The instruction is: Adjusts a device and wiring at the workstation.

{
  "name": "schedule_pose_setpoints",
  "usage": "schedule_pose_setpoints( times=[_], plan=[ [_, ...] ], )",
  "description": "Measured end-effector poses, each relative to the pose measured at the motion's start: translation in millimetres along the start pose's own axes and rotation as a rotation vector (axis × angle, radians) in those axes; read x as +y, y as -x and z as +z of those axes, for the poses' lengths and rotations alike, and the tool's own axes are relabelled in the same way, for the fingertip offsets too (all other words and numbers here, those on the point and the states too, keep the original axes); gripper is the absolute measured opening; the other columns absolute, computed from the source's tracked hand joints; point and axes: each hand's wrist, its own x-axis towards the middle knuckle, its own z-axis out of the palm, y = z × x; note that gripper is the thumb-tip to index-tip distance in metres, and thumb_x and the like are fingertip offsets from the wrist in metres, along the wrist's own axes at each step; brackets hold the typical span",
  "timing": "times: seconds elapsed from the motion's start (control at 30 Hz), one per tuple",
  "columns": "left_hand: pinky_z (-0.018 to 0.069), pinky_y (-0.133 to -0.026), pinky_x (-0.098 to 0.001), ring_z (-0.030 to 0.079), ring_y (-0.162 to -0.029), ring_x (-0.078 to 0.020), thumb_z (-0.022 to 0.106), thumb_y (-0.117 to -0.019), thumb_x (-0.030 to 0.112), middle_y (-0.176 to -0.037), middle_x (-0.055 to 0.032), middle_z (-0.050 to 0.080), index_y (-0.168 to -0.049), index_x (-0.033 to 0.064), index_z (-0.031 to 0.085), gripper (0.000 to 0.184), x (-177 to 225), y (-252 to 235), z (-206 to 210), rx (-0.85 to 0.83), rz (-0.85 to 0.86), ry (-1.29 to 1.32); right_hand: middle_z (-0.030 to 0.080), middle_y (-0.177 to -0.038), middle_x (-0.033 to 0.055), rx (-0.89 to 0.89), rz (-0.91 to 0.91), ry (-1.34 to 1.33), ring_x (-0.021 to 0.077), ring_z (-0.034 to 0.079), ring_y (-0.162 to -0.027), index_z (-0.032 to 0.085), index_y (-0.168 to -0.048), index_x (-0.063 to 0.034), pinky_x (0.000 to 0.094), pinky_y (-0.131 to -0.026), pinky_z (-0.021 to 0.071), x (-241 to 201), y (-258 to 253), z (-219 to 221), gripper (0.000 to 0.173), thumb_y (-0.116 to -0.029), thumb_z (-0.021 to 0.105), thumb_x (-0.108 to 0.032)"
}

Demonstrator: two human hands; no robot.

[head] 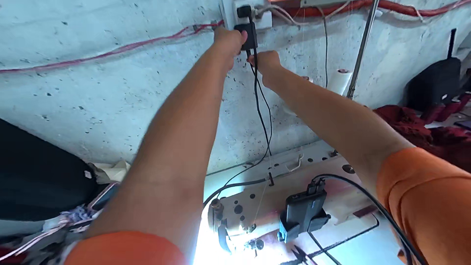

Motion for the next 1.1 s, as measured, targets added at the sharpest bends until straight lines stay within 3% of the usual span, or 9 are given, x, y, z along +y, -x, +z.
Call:
schedule_pose_setpoints(
  times=[0.07,0.13,0.27,0.33,0.57,0.73,0.83,0.97,1.1],
  plan=[
    [0.0526,-0.095,-0.0297,0.062,-0.114,-0.0174,0.062,-0.1026,0.015,-0.132,-0.0158,0.059,-0.142,-0.0056,0.047,0.047,0.3,5.0,-0.2,-0.034,0.045,-0.029,0.069,-0.107,0.0102,-0.007,-0.005,0.037,0.0179,0.064,-0.1,0.069,-0.105,-0.0007,0.0381,-0.087,0.0512,-0.2,-1.7,-0.8,0.015,-0.0979,0.068,-0.014],
    [0.0509,-0.084,-0.0256,0.058,-0.096,-0.013,0.062,-0.0996,0.003,-0.11,-0.0115,0.059,-0.122,-0.0056,0.058,0.024,3.4,22.1,0.7,-0.038,0.105,-0.04,0.069,-0.11,0.0102,-0.015,-0.001,0.097,0.0175,0.065,-0.102,0.069,-0.109,-0.0006,0.0366,-0.089,0.0515,-1.4,-4.4,-2.3,0.017,-0.099,0.066,-0.015],
    [0.0473,-0.088,-0.0252,0.054,-0.1,-0.0169,0.061,-0.0966,-0.006,-0.116,-0.0158,0.055,-0.126,-0.0065,0.055,0.03,12.8,50.5,-1.7,0.021,0.03,-0.106,0.07,-0.11,0.009,-0.038,-0.049,0.262,0.0146,0.065,-0.103,0.071,-0.109,-0.0016,0.0345,-0.092,0.0504,-10.1,-4.1,-4.8,0.018,-0.0999,0.066,-0.017],
    [0.0486,-0.087,-0.0248,0.056,-0.1,-0.0147,0.065,-0.096,-0.001,-0.114,-0.0127,0.057,-0.123,-0.0044,0.058,0.028,8.8,37.0,0.3,0.018,0.045,-0.072,0.069,-0.105,0.0071,-0.027,-0.023,0.229,0.0141,0.065,-0.097,0.07,-0.105,-0.0033,0.0345,-0.086,0.0516,-8.9,-6.1,-4.4,0.015,-0.0991,0.066,-0.017],
    [0.0512,-0.084,-0.0263,0.058,-0.097,-0.0124,0.058,-0.1035,0.01,-0.113,-0.0098,0.057,-0.124,-0.001,0.058,0.023,3.0,8.1,2.5,-0.037,0.095,-0.041,0.07,-0.107,0.01,-0.033,-0.02,0.167,0.0178,0.065,-0.101,0.071,-0.101,-0.0015,0.0385,-0.088,0.0513,-6.9,-4.7,-7.6,0.017,-0.0973,0.07,-0.018],
    [0.0519,-0.088,-0.0308,0.059,-0.104,-0.0136,0.057,-0.1041,0.018,-0.12,-0.0083,0.058,-0.13,0.0045,0.056,0.029,1.3,4.5,1.1,-0.036,0.028,-0.021,0.07,-0.103,0.0081,-0.024,-0.033,0.156,0.0167,0.065,-0.098,0.071,-0.097,-0.0036,0.039,-0.086,0.0513,-8.8,-2.6,-12.5,0.014,-0.0974,0.069,-0.017],
    [0.049,-0.095,-0.0368,0.058,-0.115,-0.0151,0.058,-0.1035,0.033,-0.127,-0.0065,0.058,-0.137,0.0109,0.052,0.04,-1.3,4.2,-5.9,-0.043,-0.049,-0.038,0.07,-0.111,0.01,-0.03,-0.055,0.179,0.0196,0.064,-0.106,0.073,-0.103,-0.0029,0.0418,-0.091,0.0501,-12.2,4.9,-22.7,0.014,-0.0978,0.067,-0.015],
    [0.0488,-0.101,-0.0359,0.059,-0.124,-0.0151,0.056,-0.1029,0.048,-0.137,-0.0055,0.06,-0.146,0.0121,0.048,0.057,-10.8,20.5,-30.4,-0.051,-0.109,-0.086,0.071,-0.108,0.0085,-0.015,-0.123,0.149,0.0174,0.063,-0.101,0.074,-0.108,-0.0038,0.0396,-0.089,0.0494,-10.4,13.6,-45.4,0.019,-0.101,0.057,-0.008],
    [0.0483,-0.102,-0.0352,0.06,-0.123,-0.0121,0.058,-0.1007,0.054,-0.135,-0.0028,0.063,-0.145,0.0129,0.051,0.06,-27.5,57.4,-71.9,-0.053,-0.091,-0.181,0.07,-0.11,0.0071,0.017,-0.18,0.069,0.0138,0.064,-0.099,0.071,-0.116,-0.0039,0.0342,-0.086,0.051,-5.3,51.8,-90.9,0.021,-0.1001,0.058,-0.008]
  ],
)
